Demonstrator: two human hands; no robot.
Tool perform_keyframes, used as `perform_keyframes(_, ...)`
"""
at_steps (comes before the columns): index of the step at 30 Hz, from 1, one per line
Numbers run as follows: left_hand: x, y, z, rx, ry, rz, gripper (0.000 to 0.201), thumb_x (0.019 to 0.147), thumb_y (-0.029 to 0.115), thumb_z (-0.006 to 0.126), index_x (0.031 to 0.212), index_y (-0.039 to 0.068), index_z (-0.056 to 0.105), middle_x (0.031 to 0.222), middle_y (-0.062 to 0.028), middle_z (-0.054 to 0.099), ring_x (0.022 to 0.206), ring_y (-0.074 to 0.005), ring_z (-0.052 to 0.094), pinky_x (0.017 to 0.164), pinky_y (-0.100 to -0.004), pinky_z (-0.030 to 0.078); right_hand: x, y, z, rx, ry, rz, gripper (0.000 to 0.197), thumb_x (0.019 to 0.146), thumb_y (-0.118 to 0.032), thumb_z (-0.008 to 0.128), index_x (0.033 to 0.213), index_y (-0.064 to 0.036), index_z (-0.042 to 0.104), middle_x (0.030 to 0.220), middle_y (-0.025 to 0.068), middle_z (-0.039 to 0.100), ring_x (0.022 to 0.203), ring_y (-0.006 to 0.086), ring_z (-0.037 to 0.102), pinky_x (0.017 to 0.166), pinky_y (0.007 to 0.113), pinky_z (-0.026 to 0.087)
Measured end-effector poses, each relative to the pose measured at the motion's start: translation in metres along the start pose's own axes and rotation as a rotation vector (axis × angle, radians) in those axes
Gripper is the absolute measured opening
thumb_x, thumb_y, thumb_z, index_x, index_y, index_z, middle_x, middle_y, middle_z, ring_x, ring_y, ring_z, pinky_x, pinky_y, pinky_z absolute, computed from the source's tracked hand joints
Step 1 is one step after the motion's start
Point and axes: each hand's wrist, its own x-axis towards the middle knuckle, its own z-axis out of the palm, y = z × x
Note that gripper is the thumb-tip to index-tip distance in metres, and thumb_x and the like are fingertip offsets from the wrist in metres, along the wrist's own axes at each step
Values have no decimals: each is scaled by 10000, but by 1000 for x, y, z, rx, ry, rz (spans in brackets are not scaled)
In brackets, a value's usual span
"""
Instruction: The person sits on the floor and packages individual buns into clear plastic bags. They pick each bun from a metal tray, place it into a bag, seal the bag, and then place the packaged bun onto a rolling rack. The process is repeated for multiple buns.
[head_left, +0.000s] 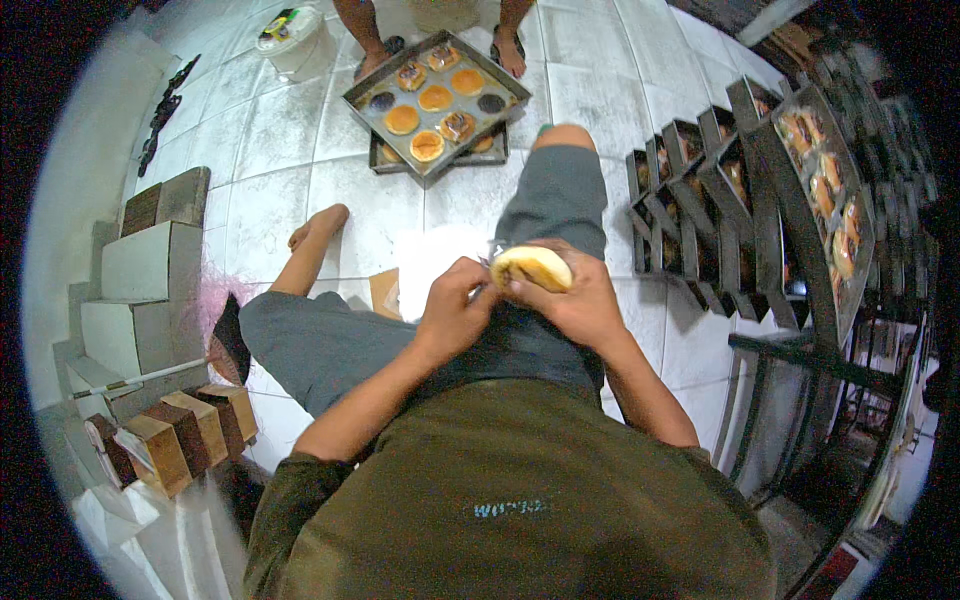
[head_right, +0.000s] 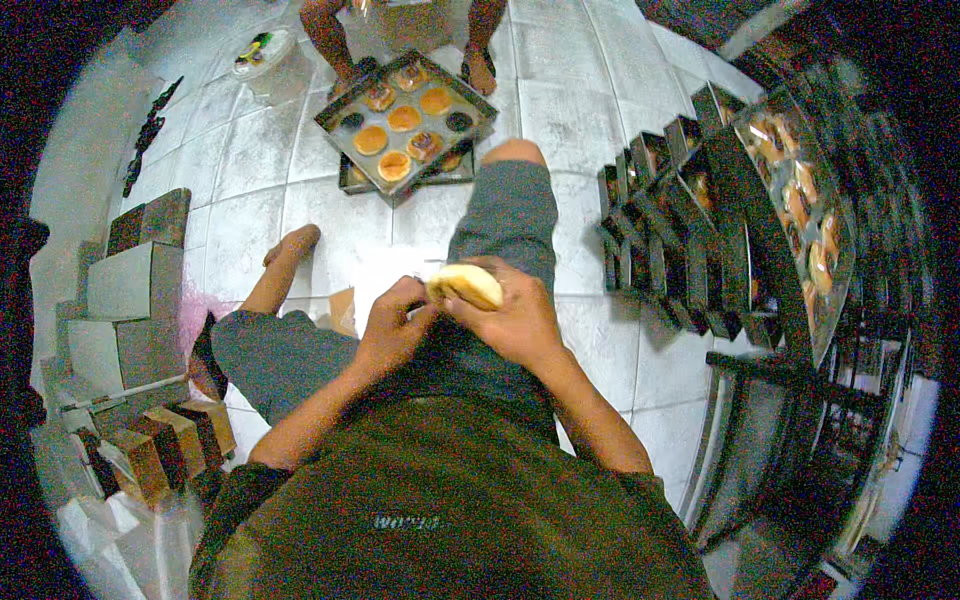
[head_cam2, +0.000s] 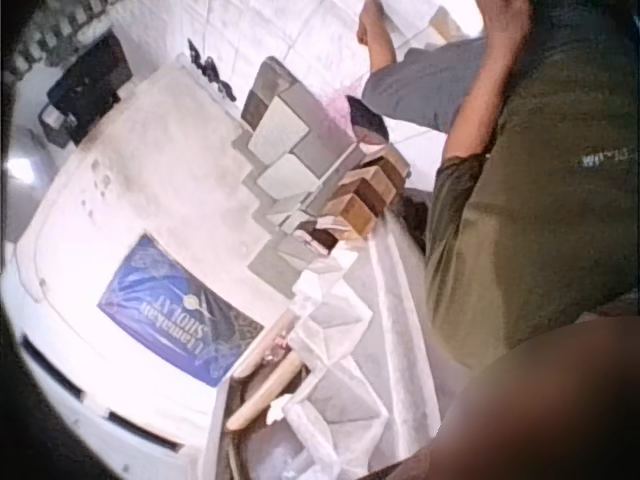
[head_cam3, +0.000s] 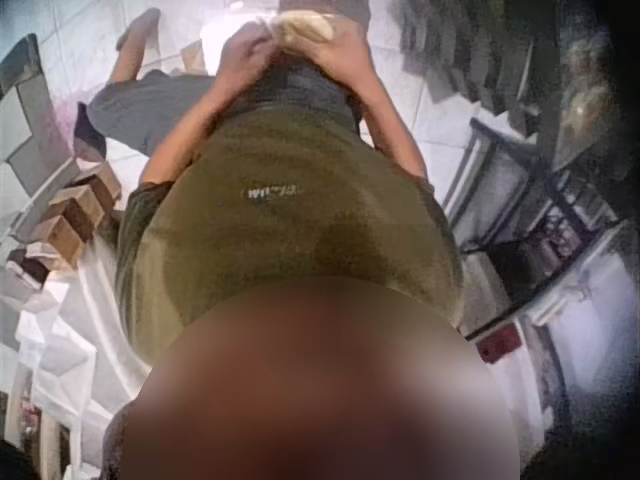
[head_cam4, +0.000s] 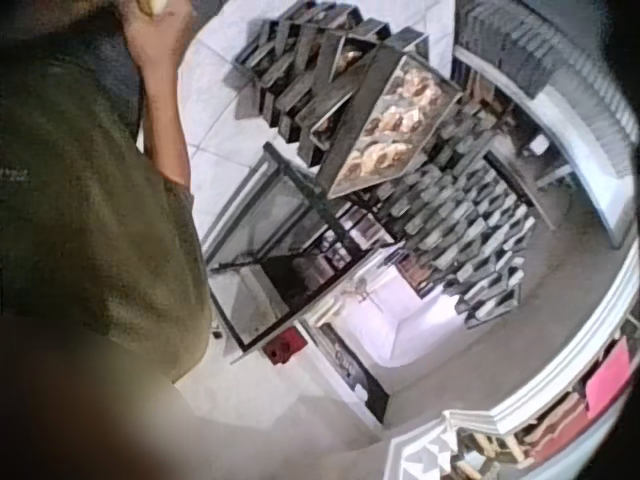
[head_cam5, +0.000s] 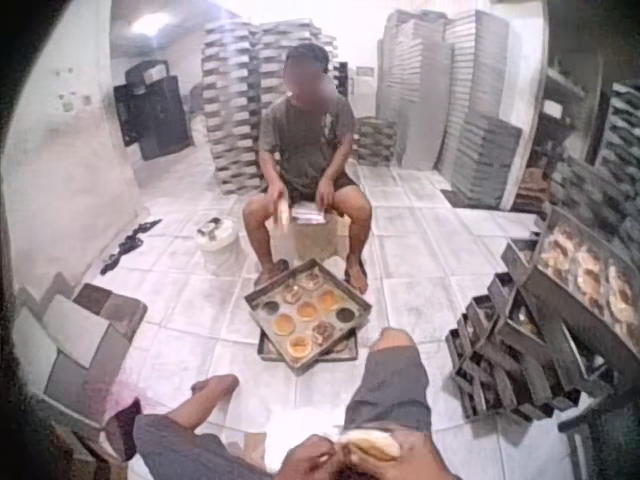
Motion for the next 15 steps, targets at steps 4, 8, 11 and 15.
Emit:
perform_keyframes(4,-4,-24,-56,-205,392,-164,371,950,81,704,1308,24,625,1161,-94,687,1030,-201,647,943,-330,514,104,-21,-10,-362,350,-554,465,813,-118,845,1244,-54,682,1093,127,763,996,242,745,876,355,581)
perform_keyframes(8,-16,-109,-144,-125,584,-164,332,960,104,683,1277,12,652,1141,-103,701,980,-183,669,889,-328,537,250,-10,-32,-853,413,-781,627,807,-233,841,1377,-124,604,1219,178,717,1053,335,730,860,462,587)
perform_keyframes(11,-41,-198,-186,207,712,-336,330,910,177,732,1180,-7,691,1018,-144,723,915,-233,692,837,-369,546,308,32,-4,-1041,199,-273,554,800,-363,829,1259,-92,679,1117,186,736,998,362,726,865,480,570)
perform_keyframes(15,-43,-289,-192,324,542,-858,392,847,242,778,1126,-22,700,919,-179,714,861,-295,697,815,-397,538,326,113,98,-598,-179,-202,378,775,-344,825,1006,-48,775,945,180,763,891,337,744,809,434,576)
